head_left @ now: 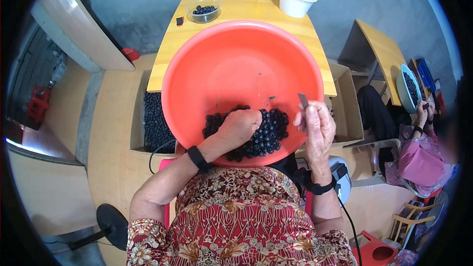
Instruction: Manually removing stems or imperfections from small black grapes and placing them in a bowl.
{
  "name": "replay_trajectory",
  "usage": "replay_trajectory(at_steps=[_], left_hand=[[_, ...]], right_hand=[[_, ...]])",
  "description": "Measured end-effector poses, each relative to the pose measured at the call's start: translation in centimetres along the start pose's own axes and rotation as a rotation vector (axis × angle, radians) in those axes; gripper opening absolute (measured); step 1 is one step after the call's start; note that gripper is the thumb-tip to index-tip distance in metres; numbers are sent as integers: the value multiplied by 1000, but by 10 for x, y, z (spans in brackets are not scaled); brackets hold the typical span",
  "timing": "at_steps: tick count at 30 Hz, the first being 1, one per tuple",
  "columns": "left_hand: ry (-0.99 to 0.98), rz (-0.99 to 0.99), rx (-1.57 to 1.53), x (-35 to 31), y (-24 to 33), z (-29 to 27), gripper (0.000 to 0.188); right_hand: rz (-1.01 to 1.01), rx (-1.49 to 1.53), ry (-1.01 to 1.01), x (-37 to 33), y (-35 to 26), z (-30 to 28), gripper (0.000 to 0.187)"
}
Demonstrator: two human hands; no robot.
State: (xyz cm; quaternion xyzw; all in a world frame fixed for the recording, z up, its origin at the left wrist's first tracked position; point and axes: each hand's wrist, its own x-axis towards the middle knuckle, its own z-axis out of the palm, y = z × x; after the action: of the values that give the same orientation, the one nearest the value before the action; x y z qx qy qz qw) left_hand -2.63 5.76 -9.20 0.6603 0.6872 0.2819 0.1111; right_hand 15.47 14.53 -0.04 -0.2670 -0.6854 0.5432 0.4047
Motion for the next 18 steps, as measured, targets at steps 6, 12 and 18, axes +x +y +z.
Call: replay_trajectory(at_steps=[6,12,18], left_hand=[[29,-253,-519,-5,10,-33,9],[12,-523,-1576,-14,38,-55,7],[-12,-484,-1824,-25,51,-55,8]], right_hand=[[-17,-78,-5,-2,2,6,15],[21,-53,-197,-5,0,7,29],[-125,-115,-287,-9,-12,10,32]])
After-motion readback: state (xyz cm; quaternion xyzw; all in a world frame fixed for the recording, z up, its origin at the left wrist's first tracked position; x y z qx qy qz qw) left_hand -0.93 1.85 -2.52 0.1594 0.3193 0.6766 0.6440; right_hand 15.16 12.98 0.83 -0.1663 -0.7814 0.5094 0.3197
